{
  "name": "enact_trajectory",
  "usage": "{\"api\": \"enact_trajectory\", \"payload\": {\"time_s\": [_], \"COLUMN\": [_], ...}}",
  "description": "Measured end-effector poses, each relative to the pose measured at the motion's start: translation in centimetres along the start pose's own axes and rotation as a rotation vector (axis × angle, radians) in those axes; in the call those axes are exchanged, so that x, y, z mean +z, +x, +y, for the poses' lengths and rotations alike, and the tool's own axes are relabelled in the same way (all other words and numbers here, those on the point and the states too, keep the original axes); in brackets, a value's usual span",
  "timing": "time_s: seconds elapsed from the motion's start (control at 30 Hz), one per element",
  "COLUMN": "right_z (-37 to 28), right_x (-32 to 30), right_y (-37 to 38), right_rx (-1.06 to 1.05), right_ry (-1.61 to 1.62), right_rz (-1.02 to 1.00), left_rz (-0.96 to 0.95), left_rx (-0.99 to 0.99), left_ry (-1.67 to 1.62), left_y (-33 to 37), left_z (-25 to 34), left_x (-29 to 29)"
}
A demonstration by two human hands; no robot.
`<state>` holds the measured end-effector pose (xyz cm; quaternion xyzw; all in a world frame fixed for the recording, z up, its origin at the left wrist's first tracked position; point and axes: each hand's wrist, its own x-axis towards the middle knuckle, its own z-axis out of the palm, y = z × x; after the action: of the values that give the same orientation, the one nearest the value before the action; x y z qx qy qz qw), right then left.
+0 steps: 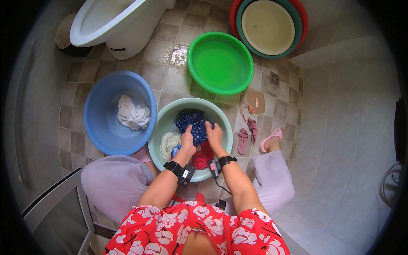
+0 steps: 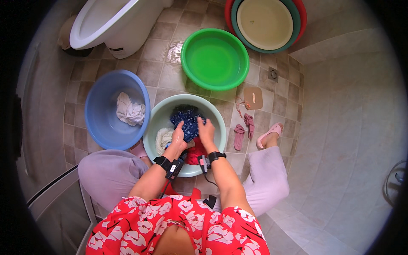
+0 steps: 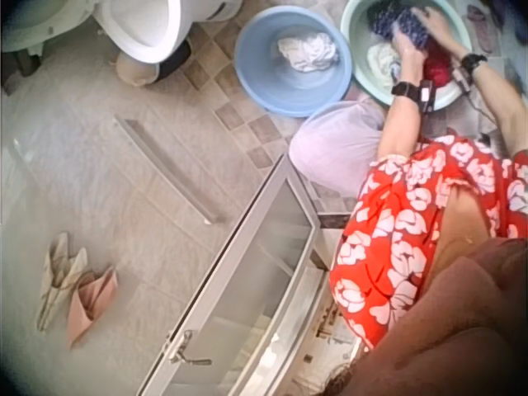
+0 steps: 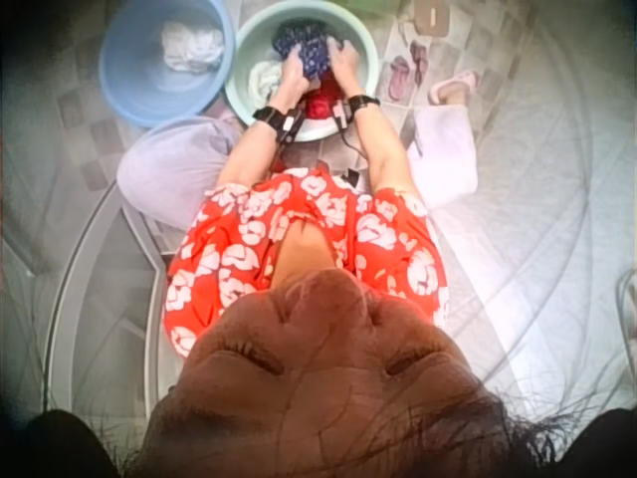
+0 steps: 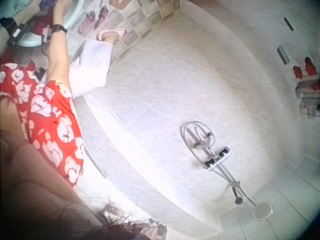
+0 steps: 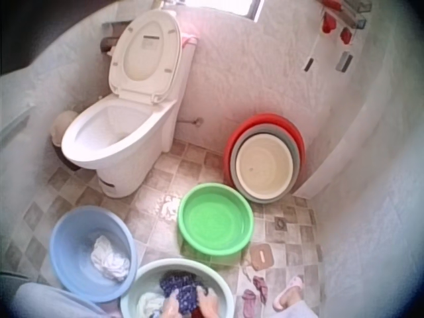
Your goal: The person washes clothes by hand in a basin of soapy water, then transfers a garment to a basin of clean water for rinsing.
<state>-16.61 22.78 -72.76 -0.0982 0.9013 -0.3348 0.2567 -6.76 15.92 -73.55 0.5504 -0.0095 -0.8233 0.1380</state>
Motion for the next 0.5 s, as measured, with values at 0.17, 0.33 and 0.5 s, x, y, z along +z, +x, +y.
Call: {"api": "enact_trajectory", "payload": {"time_s": [0.17, 0.33, 0.5], "right_z": [3.2, 5.5, 8.0], "right_x": [-1.5, 1.5, 3.1], "right_y": [0.2, -0.6, 1.0], "right_rx": [0.111, -0.379, -0.264], "right_ry": [0.129, -0.088, -0.308], "right_rz": [0.001, -0.104, -0.295], "left_rz": [0.084, -0.018, -0.026], "left_rx": [0.098, 0.074, 0.043], "left_ry": [0.153, 0.104, 0.055], "left_y": [1.1, 3.1, 3.8], "left_z": [2.6, 1.0, 0.8], "left_x": [-1.5, -4.8, -5.4]}}
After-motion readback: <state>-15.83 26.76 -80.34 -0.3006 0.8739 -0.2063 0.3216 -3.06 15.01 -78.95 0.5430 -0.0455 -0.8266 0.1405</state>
